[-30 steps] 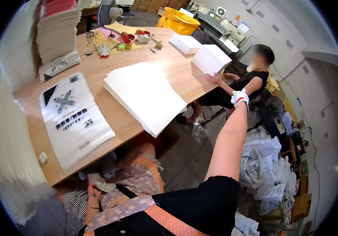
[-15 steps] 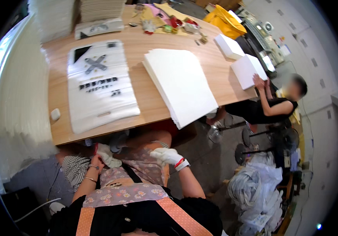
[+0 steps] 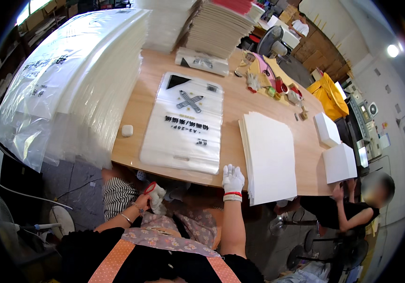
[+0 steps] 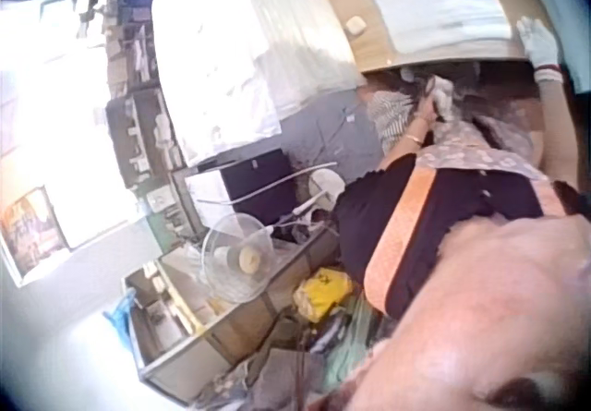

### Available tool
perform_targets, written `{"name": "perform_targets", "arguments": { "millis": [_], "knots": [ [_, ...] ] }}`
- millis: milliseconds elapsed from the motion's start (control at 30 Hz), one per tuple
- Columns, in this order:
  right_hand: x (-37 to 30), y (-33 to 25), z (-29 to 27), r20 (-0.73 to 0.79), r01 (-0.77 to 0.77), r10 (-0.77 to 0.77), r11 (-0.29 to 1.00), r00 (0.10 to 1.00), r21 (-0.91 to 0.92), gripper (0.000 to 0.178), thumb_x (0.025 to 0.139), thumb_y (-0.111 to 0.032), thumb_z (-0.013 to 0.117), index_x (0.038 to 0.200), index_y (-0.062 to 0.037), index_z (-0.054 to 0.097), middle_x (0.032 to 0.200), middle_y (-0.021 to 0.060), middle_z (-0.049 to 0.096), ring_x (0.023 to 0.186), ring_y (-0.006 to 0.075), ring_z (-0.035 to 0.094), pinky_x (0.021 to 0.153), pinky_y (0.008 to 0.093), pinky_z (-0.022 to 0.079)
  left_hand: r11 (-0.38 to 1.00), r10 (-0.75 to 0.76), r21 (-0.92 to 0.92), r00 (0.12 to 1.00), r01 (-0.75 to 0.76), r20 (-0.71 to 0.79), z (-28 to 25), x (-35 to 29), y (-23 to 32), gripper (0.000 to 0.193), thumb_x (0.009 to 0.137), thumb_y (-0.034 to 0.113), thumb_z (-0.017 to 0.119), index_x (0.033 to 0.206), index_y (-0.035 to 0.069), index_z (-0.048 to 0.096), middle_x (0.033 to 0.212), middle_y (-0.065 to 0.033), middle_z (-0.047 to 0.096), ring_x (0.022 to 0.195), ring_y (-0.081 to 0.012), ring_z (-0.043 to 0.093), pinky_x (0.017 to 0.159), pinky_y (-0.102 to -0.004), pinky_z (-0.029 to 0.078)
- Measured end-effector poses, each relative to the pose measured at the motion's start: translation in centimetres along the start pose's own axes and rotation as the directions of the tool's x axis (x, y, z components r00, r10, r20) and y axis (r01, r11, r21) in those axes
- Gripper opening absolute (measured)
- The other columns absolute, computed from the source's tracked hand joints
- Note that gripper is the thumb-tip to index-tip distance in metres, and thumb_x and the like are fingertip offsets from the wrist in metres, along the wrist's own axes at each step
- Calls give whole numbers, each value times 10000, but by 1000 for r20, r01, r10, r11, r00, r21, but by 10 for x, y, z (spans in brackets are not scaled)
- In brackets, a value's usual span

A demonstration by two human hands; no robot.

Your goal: The person packages stacks of white paper into clear plastic bags. They pick up a stack, place it into a bag, and seal it, repeating this process for multiple stacks.

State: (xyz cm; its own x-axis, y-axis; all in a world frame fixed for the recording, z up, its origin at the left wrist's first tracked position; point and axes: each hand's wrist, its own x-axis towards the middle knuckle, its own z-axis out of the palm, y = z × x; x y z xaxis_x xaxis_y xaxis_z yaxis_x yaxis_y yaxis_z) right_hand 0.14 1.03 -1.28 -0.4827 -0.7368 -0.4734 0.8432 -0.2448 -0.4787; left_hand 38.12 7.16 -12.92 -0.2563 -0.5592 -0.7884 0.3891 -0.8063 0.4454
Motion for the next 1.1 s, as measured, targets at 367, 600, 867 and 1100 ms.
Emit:
{"name": "perform_targets", "arguments": {
  "millis": [367, 600, 867, 1100],
  "knots": [
    [75, -5, 18, -225, 280, -231, 935, 947, 217, 143, 875, -23, 445, 1013, 8, 468, 1052, 158, 538, 1029, 265, 518, 927, 392, 434, 992, -12, -128, 999, 16, 32, -7, 7, -4, 316, 729, 49, 483, 1035, 15, 550, 918, -112, 608, 841, -265, 607, 723, -412, 518],
    [75, -5, 36, -265, 349, -272, 883, 925, 313, 240, 845, 35, 469, 1085, 39, 477, 1140, 140, 515, 1127, 267, 472, 970, 348, 414, 989, -34, -144, 999, 35, 8, -20, 3, -5, 279, 752, 60, 478, 1015, 5, 553, 908, -97, 609, 821, -248, 603, 737, -393, 515],
    [76, -3, 52, -360, 419, -302, 852, 883, 313, 304, 778, 138, 468, 1073, 63, 491, 1092, 96, 522, 1058, 264, 507, 942, 326, 444, 993, -3, -117, 1000, 4, 5, -24, -13, -1, 277, 756, 54, 469, 1025, 23, 532, 944, -98, 589, 868, -245, 577, 755, -414, 488],
    [79, -6, 75, -255, 470, -426, 871, 868, 145, 308, 826, 56, 467, 1134, 62, 467, 1188, 137, 498, 1128, 285, 474, 963, 364, 428, 997, 36, -70, 999, -38, -22, -16, -33, 8, 337, 760, 32, 452, 1091, 15, 511, 974, -101, 581, 899, -242, 579, 772, -394, 491]
  ]
}}
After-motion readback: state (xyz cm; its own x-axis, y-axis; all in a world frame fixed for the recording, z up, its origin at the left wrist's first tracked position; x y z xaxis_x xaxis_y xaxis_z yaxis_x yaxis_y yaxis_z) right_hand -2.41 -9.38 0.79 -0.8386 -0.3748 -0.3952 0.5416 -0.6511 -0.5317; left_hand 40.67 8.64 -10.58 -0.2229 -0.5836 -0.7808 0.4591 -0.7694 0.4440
